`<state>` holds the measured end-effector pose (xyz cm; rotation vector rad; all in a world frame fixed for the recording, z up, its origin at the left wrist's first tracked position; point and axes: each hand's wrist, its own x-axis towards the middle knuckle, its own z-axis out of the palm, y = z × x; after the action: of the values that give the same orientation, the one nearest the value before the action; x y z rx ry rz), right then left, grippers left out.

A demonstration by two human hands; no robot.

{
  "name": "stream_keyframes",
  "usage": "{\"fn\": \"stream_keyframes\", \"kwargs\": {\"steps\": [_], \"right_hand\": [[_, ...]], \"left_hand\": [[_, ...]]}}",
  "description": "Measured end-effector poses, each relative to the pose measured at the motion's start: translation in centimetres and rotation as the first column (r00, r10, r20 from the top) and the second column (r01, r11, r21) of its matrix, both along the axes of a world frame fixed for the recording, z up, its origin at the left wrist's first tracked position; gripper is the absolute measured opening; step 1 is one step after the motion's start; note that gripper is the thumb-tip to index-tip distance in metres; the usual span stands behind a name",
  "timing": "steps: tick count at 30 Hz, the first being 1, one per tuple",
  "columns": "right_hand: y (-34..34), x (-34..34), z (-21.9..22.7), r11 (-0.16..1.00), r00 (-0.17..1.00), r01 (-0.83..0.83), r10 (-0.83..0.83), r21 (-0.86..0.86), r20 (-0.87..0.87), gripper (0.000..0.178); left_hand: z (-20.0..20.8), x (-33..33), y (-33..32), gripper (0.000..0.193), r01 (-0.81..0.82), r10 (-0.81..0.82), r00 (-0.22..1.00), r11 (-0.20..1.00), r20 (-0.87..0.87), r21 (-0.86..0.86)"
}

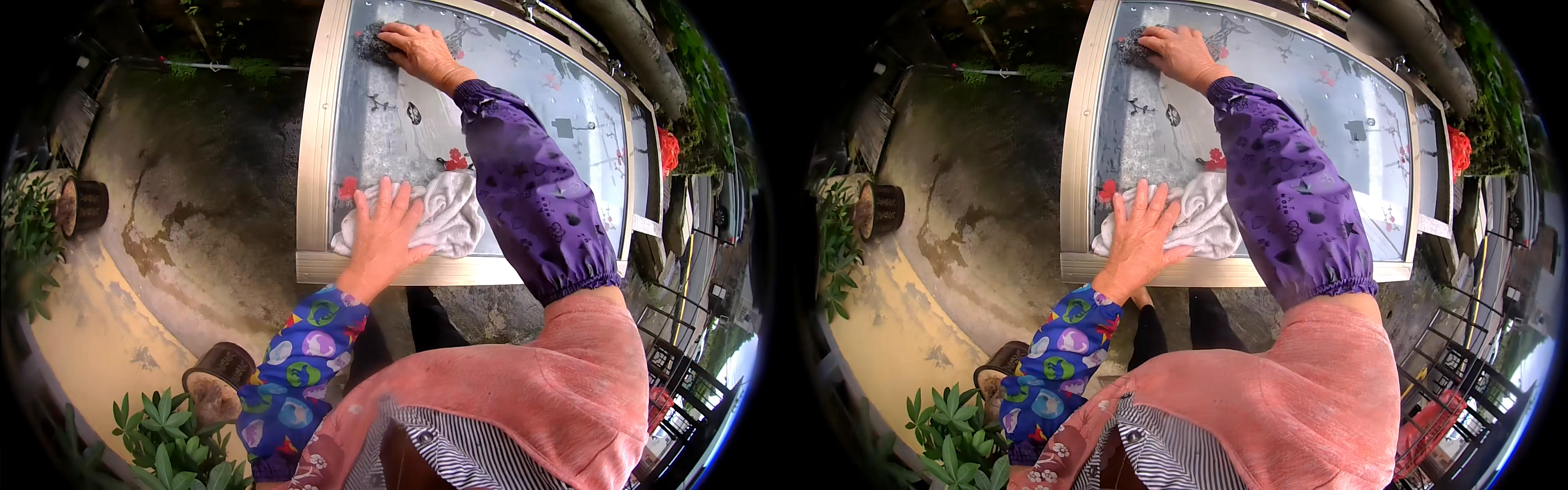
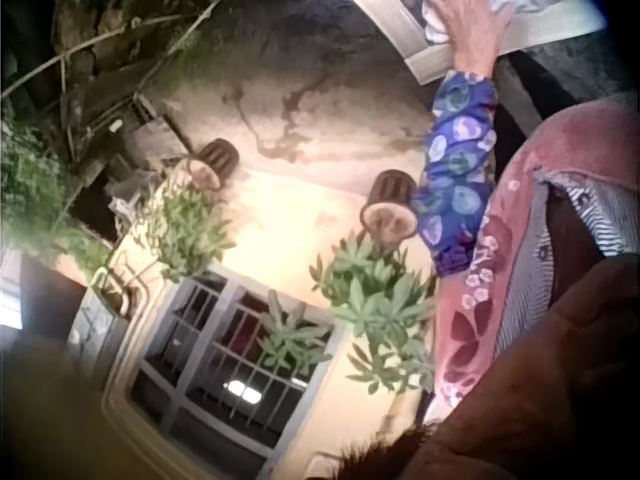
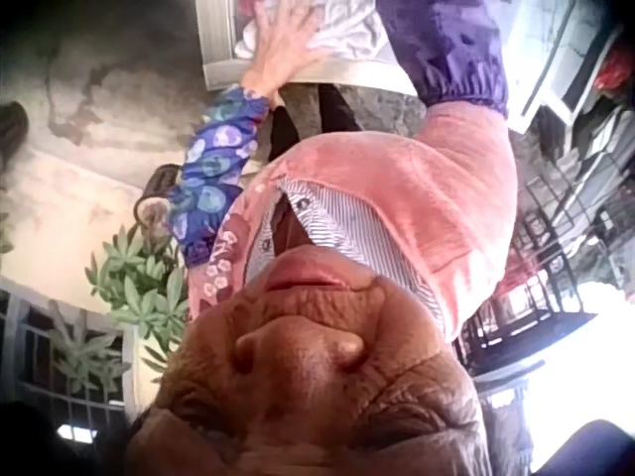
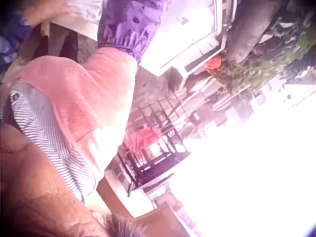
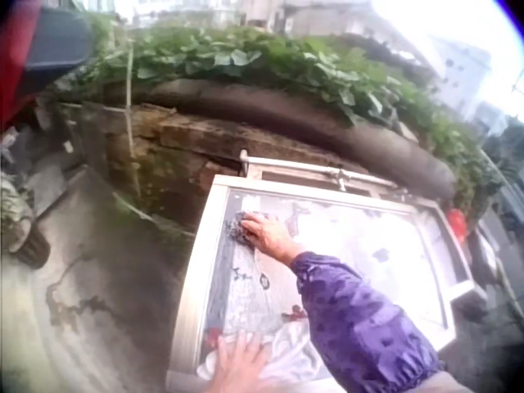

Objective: The person cleans a glass panel by hand with a cloth and a scouring pad at an outdoor sink.

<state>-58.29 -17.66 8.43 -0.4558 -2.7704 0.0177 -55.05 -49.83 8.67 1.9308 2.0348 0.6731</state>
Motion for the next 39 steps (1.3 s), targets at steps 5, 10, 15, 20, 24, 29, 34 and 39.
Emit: {"fn": "stream_keyframes", "kwargs": {"steps": [5, 10, 15, 20, 24, 29, 34, 39], "right_hand": [[-6.9, 0.6, -0.5, 0.978, 0.994, -0.097, 0.104, -0.187, 0.031, 0.044], [-13.8, 7.7, 0.8, 0.906, 0.913, -0.33, 0.378, -0.264, 0.156, 0.051], [-3.9, -2.3, 0.2, 0.998, 0.998, -0.051, 0.053, -0.045, 0.027, 0.033], [-5.3, -2.6, -1.0, 1.0, 1.0, 0.008, -0.009, 0.002, 0.026, 0.037], [-15.1, 4.4, 1.8, 0.952, 0.961, -0.2, 0.237, -0.233, 0.142, 0.043], [-19.9, 5.7, 2.7, 0.918, 0.902, -0.319, 0.371, -0.235, 0.223, 0.035], [-10.0, -0.3, 0.6, 0.992, 0.992, 0.125, -0.124, -0.007, 0.037, 0.03], [-17.4, 2.9, 1.3, 0.988, 0.983, 0.036, -0.008, -0.152, 0.182, 0.03]], "left_hand": [[-1.1, -0.9, -1.2, 0.068, -0.031, 0.031, 0.999, 0.999, 0.012, 0.012], [-0.4, -0.5, -0.7, 0.069, -0.018, 0.019, 0.999, 0.999, 0.031, -0.044], [-0.6, 0.0, -0.4, 0.07, 0.004, -0.005, 1.0, 0.999, 0.031, 0.036], [-0.8, -0.3, -0.8, 0.06, 0.002, -0.002, 1.0, 0.998, 0.009, 0.063], [-0.9, 0.4, -0.8, 0.042, 0.016, -0.02, 0.999, 0.991, 0.031, 0.134], [-3.0, 3.1, -2.1, 0.035, 0.018, -0.041, 0.995, 0.972, 0.091, 0.236], [0.2, 1.6, -2.1, 0.044, 0.052, -0.082, 0.993, 0.947, 0.082, 0.316], [-0.8, -5.0, -8.1, 0.061, -0.487, 0.46, 0.873, 0.841, 0.16, 0.235]]}}
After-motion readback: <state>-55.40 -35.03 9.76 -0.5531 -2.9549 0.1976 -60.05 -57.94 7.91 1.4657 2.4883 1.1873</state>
